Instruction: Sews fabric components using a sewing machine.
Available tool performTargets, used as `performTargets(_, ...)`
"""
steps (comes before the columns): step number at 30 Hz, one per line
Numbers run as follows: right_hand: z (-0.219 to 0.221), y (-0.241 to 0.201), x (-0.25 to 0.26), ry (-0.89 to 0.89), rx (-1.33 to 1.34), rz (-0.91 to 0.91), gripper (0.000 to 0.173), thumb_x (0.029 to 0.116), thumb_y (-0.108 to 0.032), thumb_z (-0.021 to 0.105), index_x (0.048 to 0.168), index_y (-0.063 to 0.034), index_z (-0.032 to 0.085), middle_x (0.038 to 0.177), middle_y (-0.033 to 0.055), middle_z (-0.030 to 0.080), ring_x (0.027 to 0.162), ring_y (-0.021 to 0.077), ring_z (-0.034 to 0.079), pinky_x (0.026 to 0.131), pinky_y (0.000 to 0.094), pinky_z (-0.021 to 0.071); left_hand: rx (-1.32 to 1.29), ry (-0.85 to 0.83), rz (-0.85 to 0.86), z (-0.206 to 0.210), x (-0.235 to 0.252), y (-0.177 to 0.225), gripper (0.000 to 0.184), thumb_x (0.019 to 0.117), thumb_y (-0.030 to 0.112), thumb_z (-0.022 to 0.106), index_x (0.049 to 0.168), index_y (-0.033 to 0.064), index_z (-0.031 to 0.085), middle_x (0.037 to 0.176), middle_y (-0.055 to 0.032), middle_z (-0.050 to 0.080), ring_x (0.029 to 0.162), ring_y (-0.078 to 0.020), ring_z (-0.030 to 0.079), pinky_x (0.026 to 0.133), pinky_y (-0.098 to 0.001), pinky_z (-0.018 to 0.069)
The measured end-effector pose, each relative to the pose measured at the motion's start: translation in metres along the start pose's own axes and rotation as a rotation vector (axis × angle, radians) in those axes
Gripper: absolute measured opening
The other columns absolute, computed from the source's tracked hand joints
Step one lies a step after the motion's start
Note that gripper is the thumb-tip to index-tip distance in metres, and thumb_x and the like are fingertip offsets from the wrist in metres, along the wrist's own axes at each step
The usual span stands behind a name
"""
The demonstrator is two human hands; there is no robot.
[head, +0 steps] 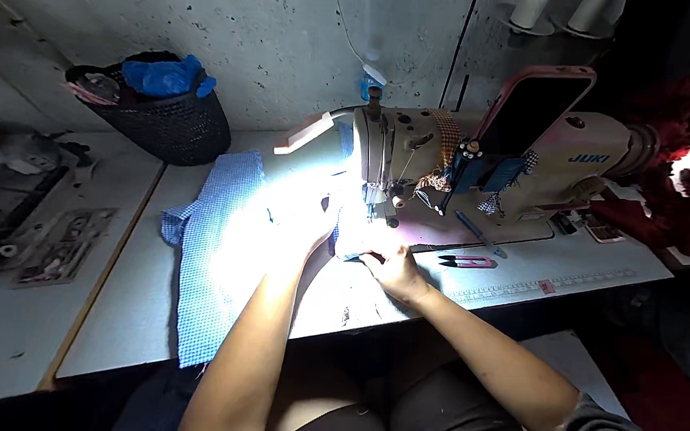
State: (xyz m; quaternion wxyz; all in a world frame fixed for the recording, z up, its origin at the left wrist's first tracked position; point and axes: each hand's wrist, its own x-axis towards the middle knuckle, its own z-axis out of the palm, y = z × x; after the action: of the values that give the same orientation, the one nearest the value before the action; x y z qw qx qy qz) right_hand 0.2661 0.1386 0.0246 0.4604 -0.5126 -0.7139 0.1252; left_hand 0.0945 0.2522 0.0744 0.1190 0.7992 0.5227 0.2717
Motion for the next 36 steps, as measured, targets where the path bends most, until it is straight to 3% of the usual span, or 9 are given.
performTargets(1,0.000,0.001,0.001,-0.001,-0.003,-0.003,0.008,0.0889,-0.008,0.073,0.092,-0.0029,0.078,0.095,0.0121,0.075,0.095,0.0224,0.072,0.087,0.0406,0.0580,-0.126,0.043,-0.061,-0.006,-0.009,0.006,0.039,0.1063,0.032,0.055,0.121,-0.0021,0.068,0.117,-0.0222,0.069,0.115,-0.0346,0.066,0.102,-0.0565,0.0473)
performTargets(4,-0.002,0.006,0.006,-0.008,-0.009,-0.032,0.009,0.0866,-0.002,0.070,0.092,0.0009,0.077,0.099,0.0166,0.074,0.098,0.0283,0.071,0.089,0.0446,0.0574,-0.471,0.115,-0.092,-0.025,-0.050,0.019,0.015,0.0993,0.016,0.065,0.100,0.0017,0.068,0.083,-0.0032,0.067,0.075,-0.0068,0.063,0.073,-0.0292,0.0534)
performTargets(6,-0.005,0.010,0.007,-0.041,-0.011,-0.048,0.010,0.0862,0.000,0.069,0.093,0.0027,0.076,0.100,0.0187,0.073,0.099,0.0306,0.071,0.089,0.0465,0.0575,-0.697,0.074,-0.026,-0.036,-0.089,0.030,0.001,0.0959,0.006,0.066,0.096,0.0063,0.066,0.077,0.0054,0.068,0.068,0.0005,0.063,0.065,-0.0200,0.0549)
performTargets(11,-0.022,0.009,-0.007,-0.206,0.000,-0.083,0.011,0.0893,-0.005,0.069,0.096,-0.0006,0.077,0.096,0.0144,0.074,0.094,0.0248,0.071,0.088,0.0432,0.0570,-0.724,0.022,0.047,-0.017,-0.157,0.044,0.008,0.0884,0.002,0.070,0.096,0.0002,0.073,0.091,0.0032,0.075,0.086,0.0021,0.069,0.083,-0.0186,0.0586)
performTargets(19,-0.040,-0.038,-0.038,-0.128,0.245,-0.084,0.014,0.0909,-0.013,0.072,0.101,-0.0050,0.078,0.098,0.0048,0.075,0.091,0.0061,0.069,0.084,0.0243,0.0563,-0.802,0.154,0.034,-0.004,-0.161,0.050,0.008,0.0894,-0.004,0.069,0.096,-0.0016,0.072,0.091,-0.0022,0.076,0.086,-0.0051,0.072,0.082,-0.0227,0.0610)
performTargets(25,-0.033,-0.041,-0.043,-0.022,0.039,-0.225,0.014,0.0942,-0.017,0.068,0.095,-0.0099,0.080,0.092,0.0018,0.077,0.096,0.0139,0.070,0.103,0.0385,0.0498,-0.664,0.165,0.107,-0.003,-0.163,0.049,0.007,0.0909,0.003,0.070,0.096,-0.0007,0.073,0.092,-0.0030,0.076,0.089,-0.0053,0.072,0.086,-0.0228,0.0604)
performTargets(27,-0.034,-0.041,-0.050,-0.041,-0.012,-0.277,0.018,0.0976,-0.018,0.064,0.096,-0.0106,0.079,0.097,0.0026,0.076,0.098,0.0153,0.069,0.096,0.0372,0.0498,-0.507,0.152,0.158,-0.002,-0.169,0.043,0.009,0.0916,0.010,0.069,0.095,0.0048,0.076,0.092,0.0013,0.076,0.092,-0.0036,0.069,0.090,-0.0230,0.0546)
performTargets(32,-0.021,-0.031,-0.084,-0.138,-0.043,-0.337,0.020,0.1008,-0.014,0.057,0.099,-0.0079,0.076,0.105,0.0047,0.076,0.105,0.0176,0.070,0.099,0.0380,0.0518,-0.193,-0.108,0.312,-0.013,-0.169,0.028,0.016,0.0942,0.023,0.063,0.094,0.0156,0.077,0.096,0.0046,0.076,0.097,-0.0077,0.070,0.099,-0.0392,0.0487)
performTargets(36,-0.014,-0.025,-0.100,-0.113,-0.081,-0.345,0.021,0.0995,-0.012,0.057,0.097,-0.0056,0.076,0.105,0.0083,0.077,0.113,0.0214,0.070,0.110,0.0410,0.0477,-0.156,-0.333,0.192,-0.022,-0.122,0.036,0.026,0.1025,0.016,0.056,0.122,0.0055,0.071,0.114,-0.0134,0.073,0.098,-0.0263,0.072,0.087,-0.0472,0.0567)
